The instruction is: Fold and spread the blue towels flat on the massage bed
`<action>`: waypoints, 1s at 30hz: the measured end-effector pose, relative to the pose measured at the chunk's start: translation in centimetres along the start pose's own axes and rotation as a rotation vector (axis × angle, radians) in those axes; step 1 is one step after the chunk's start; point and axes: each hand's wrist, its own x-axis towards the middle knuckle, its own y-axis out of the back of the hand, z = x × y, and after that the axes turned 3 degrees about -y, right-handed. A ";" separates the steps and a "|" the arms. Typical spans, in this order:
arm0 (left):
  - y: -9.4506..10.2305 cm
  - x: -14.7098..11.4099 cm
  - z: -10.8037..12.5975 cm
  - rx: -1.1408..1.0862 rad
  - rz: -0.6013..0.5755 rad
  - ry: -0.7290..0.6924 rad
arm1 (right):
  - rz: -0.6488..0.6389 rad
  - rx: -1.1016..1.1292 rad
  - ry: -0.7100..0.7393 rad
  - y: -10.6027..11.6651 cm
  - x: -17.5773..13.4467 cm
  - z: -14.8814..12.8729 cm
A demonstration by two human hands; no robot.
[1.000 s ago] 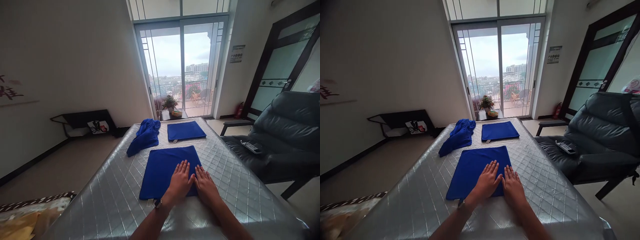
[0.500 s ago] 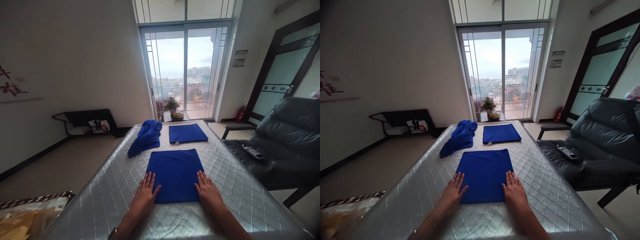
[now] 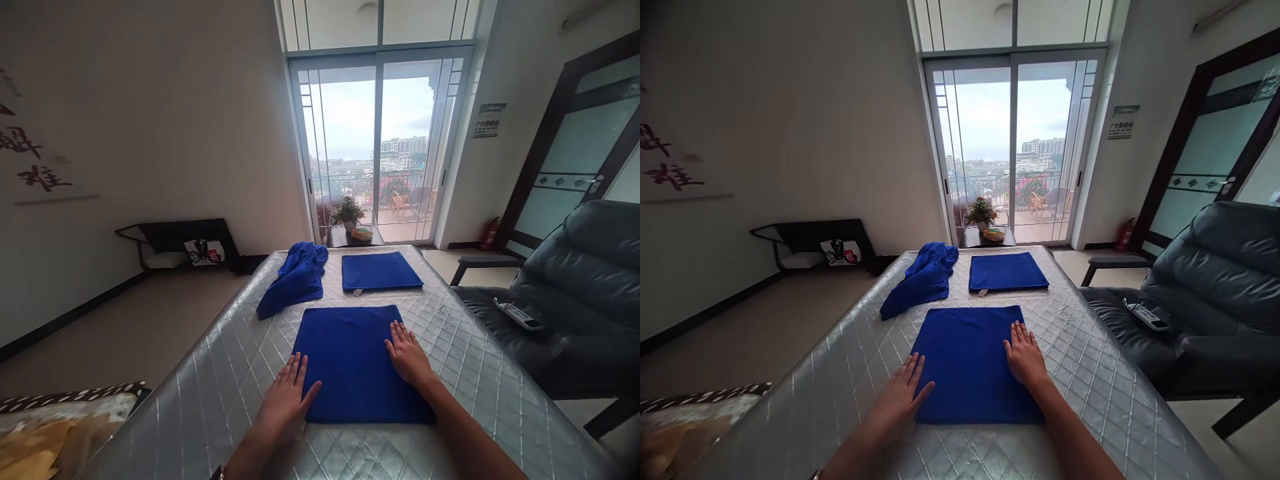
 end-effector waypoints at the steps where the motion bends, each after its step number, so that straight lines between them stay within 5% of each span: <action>1: 0.2 0.7 0.9 0.005 0.016 0.007 | 0.005 0.002 0.002 -0.3 0.0 0.1; 8: 0.5 8.7 15.9 -0.105 0.184 -0.420 | 0.039 -0.033 0.046 -0.6 -0.5 0.7; 11: -0.4 11.0 19.0 -0.137 0.193 -0.459 | 0.035 -0.042 0.078 -0.8 -0.4 1.1; 14: -0.8 11.4 16.9 -0.105 0.185 -0.389 | 0.025 -0.030 0.031 -0.7 -0.3 0.9; 23: 0.1 8.0 1.2 0.049 0.158 0.016 | -0.022 0.006 -0.007 0.2 -0.4 0.2; 30: -0.6 6.7 -0.8 0.057 0.163 0.038 | 0.009 -0.033 -0.011 2.4 3.3 -0.6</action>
